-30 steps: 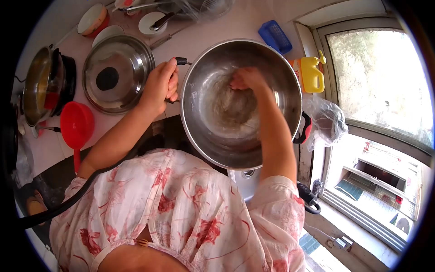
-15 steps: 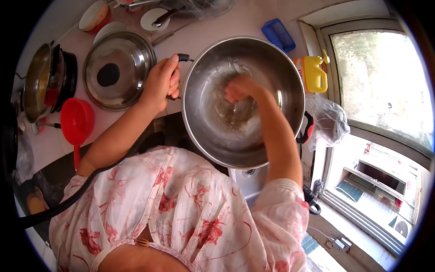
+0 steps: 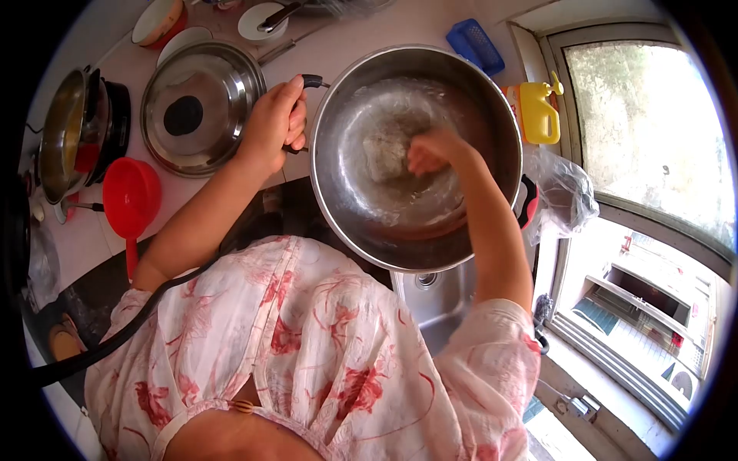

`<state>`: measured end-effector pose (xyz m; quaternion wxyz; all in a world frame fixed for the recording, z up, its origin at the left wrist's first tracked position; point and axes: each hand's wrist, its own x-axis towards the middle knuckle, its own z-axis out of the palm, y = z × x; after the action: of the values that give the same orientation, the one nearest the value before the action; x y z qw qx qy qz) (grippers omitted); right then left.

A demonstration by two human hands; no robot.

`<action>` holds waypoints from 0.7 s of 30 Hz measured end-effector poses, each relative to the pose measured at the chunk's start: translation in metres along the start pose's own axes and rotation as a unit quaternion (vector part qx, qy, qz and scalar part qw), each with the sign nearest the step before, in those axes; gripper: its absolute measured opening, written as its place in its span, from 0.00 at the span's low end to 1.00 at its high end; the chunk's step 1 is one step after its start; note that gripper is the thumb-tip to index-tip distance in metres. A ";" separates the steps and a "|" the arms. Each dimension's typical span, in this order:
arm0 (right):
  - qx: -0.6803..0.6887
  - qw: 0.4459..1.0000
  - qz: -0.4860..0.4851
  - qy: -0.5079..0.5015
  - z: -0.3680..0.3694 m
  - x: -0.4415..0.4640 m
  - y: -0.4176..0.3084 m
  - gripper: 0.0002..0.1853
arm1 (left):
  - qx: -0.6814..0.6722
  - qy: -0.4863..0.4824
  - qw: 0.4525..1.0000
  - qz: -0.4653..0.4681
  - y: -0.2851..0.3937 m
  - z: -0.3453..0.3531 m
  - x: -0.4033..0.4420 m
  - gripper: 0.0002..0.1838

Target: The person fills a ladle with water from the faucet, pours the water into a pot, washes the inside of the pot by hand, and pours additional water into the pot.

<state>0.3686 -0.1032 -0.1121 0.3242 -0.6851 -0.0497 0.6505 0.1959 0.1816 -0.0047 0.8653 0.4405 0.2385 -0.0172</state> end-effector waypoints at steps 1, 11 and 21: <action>-0.049 0.997 0.065 0.014 0.033 -0.036 -0.017 0.17 | -0.008 -0.002 1.000 -0.002 0.000 0.000 0.000 0.17; 0.089 0.978 -0.073 0.174 0.037 -0.016 -0.062 0.16 | -0.002 -0.001 1.000 -0.006 0.000 0.002 0.000 0.17; -0.133 0.988 0.013 -0.078 0.127 -0.019 -0.045 0.12 | -0.001 -0.004 1.000 -0.005 0.002 0.002 0.000 0.15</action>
<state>0.2646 -0.0289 -0.0660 0.2171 -0.6695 -0.1523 0.6939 0.1967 0.1810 -0.0023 0.8667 0.4383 0.2370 -0.0236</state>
